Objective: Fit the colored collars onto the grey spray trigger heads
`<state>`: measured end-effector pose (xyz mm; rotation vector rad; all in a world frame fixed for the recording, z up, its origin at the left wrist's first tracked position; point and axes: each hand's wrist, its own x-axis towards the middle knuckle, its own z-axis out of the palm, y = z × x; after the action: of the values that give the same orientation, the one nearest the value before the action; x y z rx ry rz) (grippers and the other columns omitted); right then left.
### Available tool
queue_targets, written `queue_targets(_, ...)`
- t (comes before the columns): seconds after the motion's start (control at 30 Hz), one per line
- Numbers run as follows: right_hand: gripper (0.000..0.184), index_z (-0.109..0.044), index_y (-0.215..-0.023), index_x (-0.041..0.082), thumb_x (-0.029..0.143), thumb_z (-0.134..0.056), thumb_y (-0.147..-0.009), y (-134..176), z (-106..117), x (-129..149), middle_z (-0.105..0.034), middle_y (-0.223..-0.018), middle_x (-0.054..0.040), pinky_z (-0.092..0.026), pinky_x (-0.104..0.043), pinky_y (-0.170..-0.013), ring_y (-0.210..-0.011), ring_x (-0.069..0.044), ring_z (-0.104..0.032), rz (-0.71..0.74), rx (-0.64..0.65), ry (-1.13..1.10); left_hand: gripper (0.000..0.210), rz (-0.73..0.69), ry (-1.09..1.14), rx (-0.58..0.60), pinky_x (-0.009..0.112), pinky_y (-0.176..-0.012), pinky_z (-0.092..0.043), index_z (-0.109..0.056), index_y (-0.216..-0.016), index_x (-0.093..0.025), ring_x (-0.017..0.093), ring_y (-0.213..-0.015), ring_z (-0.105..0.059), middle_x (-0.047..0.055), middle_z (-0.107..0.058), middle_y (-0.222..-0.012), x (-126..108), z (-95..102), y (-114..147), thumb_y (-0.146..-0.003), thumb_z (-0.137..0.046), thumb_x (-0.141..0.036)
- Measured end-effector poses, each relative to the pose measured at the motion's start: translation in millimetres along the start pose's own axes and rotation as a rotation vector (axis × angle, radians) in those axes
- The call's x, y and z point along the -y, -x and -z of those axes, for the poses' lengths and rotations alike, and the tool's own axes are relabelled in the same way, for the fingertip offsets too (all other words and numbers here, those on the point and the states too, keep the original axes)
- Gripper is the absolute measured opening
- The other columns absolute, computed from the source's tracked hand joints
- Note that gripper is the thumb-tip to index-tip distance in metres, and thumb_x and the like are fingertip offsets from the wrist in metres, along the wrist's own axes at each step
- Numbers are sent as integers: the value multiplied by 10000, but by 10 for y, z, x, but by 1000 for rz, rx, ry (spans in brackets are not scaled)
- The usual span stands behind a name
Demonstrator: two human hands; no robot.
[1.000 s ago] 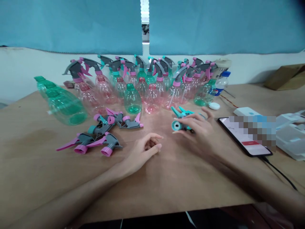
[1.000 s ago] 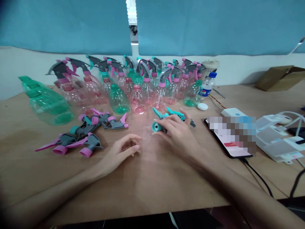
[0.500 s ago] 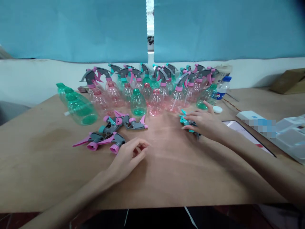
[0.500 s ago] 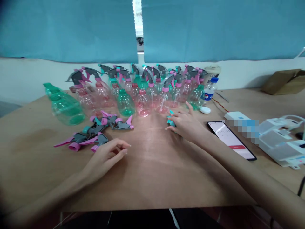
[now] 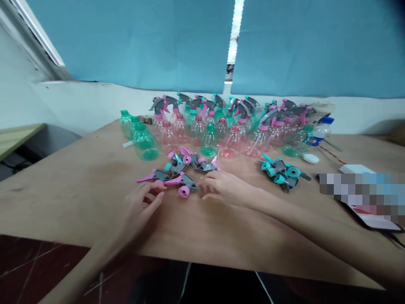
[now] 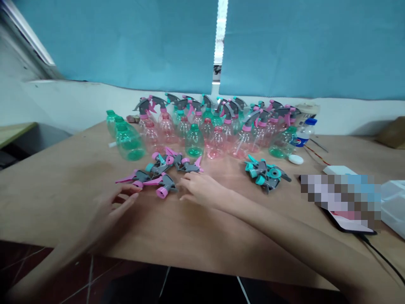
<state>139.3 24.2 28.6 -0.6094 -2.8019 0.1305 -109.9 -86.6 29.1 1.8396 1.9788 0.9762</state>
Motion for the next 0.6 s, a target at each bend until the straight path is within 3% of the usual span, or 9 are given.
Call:
queue_targets(0.17,739,-498,-1291,170,561,-691,-695,-306,-154,86,-522,-1300,-154,-450,-418,-962,-1173,-277,-505,120,-105,-26,280,7,3,-50,344,-683,-553,-594,-973,-205,174,-727,-621,65,-569,-1109,261,65,39,-866,-488,-441)
queue_targets(0.27,643,-526,-1274,217,556,-647,-741,-408,-236,109,-475,-1350,-146,-433,-433,-983,-1212,-277,-472,186,-110,-26,265,-44,-31,-83,357,-778,-537,-594,-990,-211,181,-805,-628,51,-545,-1133,351,67,-4,-883,-469,-419)
queue_targets(0.4,381,-619,-1109,213,480,-570,-841,-413,-324,142,-536,-1269,-119,-461,-405,-954,-1161,-232,-512,196,-124,-91,279,-194,-187,-168,413,-947,-456,-585,-1041,-205,228,-1030,-580,71,-551,-1152,343,25,-106,-908,-437,-401)
queue_targets(0.6,393,-604,-1049,184,468,-649,-781,-205,-346,133,-584,-1221,-121,-488,-419,-917,-1122,-239,-545,116,-211,-181,501,-408,-447,-40,500,-1074,-300,-445,-1324,-190,313,-1330,-337,148,-357,-1445,231,-119,-296,-893,-493,-441)
